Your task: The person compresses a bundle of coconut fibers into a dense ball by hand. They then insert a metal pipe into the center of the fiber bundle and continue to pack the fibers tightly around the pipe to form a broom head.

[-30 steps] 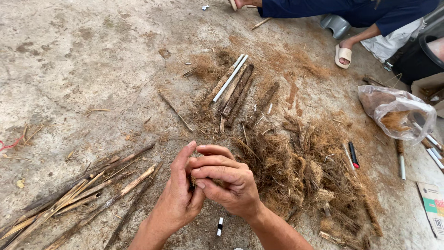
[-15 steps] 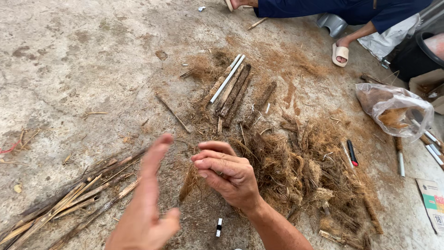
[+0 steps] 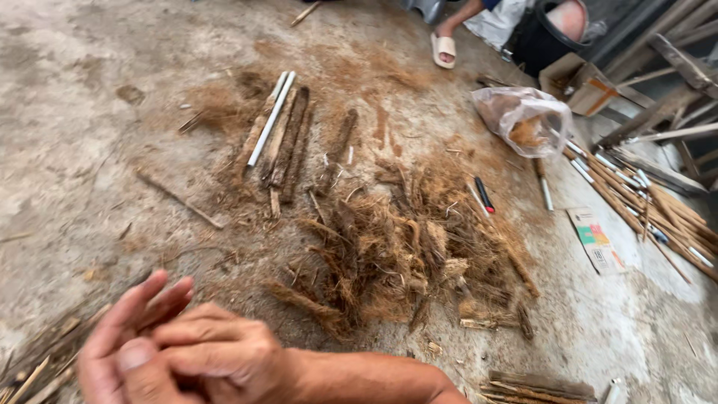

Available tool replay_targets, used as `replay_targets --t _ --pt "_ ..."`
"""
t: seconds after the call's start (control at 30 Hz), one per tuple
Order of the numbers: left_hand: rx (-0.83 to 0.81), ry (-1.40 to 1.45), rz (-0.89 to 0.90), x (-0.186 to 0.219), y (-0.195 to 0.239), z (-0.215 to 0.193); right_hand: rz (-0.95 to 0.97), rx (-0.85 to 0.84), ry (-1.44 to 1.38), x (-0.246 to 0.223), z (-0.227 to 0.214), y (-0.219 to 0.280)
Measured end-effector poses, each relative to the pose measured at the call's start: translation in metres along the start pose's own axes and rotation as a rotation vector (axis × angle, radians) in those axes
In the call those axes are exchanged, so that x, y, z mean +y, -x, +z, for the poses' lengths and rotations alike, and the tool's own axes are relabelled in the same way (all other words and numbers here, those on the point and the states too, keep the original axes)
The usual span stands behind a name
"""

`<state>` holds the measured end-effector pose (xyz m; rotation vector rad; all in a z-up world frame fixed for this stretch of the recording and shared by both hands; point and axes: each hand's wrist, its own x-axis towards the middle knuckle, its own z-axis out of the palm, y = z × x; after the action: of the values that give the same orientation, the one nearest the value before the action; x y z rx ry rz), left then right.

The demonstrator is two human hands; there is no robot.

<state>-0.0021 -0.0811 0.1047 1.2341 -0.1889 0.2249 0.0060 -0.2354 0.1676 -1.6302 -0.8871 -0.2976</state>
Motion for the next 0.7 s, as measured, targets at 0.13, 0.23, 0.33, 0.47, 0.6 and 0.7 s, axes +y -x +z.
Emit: replay_targets --t 0.13,0.23,0.33,0.47,0.6,0.7 --pt "0.0 0.124 -0.017 -0.021 0.004 -0.037 0.1 0.022 -0.181 0.009 0.019 0.005" --pt "0.041 0.13 -0.144 -0.013 -0.001 -0.05 0.267 0.018 -0.513 0.017 0.03 0.015" --pt "0.415 0.078 -0.576 -0.004 -0.016 -0.046 0.318 0.051 -0.428 0.019 0.043 0.025" --pt "0.36 0.095 -0.742 0.003 -0.03 -0.053 0.431 0.139 -0.537 0.014 0.049 0.026" --pt "-0.158 0.111 -0.141 0.01 -0.044 -0.038 0.389 0.195 -0.674 0.011 0.04 0.014" --pt "-0.088 0.081 -0.123 0.012 -0.038 -0.028 0.354 0.222 -0.642 0.013 0.038 0.009"
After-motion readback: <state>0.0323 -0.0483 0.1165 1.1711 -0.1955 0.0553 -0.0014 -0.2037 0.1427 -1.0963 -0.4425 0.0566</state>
